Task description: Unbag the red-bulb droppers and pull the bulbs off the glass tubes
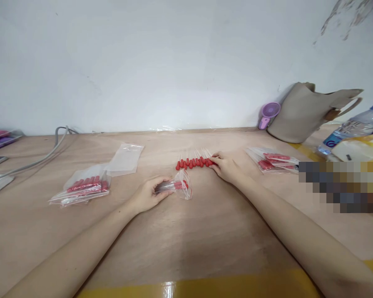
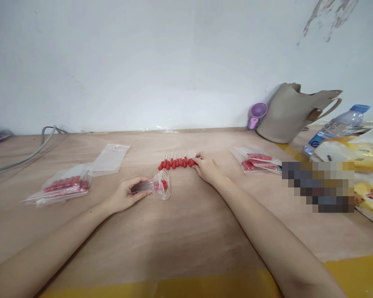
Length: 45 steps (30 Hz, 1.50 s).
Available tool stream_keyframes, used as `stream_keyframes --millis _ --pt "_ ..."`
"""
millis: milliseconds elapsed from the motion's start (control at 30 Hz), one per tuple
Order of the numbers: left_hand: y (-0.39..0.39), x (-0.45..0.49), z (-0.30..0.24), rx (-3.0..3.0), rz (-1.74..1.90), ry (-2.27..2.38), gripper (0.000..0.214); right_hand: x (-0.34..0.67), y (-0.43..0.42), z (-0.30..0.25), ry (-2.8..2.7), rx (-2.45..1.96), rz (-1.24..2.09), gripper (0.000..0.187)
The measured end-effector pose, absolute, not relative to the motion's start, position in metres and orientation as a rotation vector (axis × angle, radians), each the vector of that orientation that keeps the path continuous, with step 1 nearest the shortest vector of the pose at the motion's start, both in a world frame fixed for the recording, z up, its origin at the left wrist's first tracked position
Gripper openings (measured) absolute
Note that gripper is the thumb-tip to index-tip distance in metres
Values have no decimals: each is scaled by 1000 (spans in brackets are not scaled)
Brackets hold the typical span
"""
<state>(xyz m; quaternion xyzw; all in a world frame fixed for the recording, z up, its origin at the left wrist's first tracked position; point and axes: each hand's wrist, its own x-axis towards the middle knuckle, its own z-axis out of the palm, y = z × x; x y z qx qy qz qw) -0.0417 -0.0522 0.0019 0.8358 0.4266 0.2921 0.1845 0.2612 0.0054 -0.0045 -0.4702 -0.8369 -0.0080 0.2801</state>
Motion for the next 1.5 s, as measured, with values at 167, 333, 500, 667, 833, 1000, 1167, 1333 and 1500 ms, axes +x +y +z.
stream_keyframes --millis 167,333,500,667,833,1000,1167,1333,1500 --pt "-51 -42 1 2351 826 1198 32 260 4 -2 -2183 -1306 100 18" --pt "-50 -43 -1 2351 837 1196 33 262 2 1 -2093 -1368 162 27" --pt "-50 -43 -1 2350 827 1188 33 263 -1 5 -2071 -1361 182 24" --pt "-50 -43 0 2346 819 1199 33 263 -1 5 -2074 -1359 220 23" --pt "-50 -43 -1 2349 827 1214 33 266 1 1 -2074 -1390 215 27" --pt "-49 -43 -2 2364 837 1210 33 266 3 -2 -2016 -1408 246 37" --pt "-50 -43 -2 2360 835 1189 33 265 2 -2 -1987 -1410 273 39" --pt "-51 -43 -1 2354 834 1196 34 268 4 -4 -1987 -1420 292 43" --pt "-50 -43 -1 2361 826 1202 34 265 1 -1 -1965 -1395 246 45"
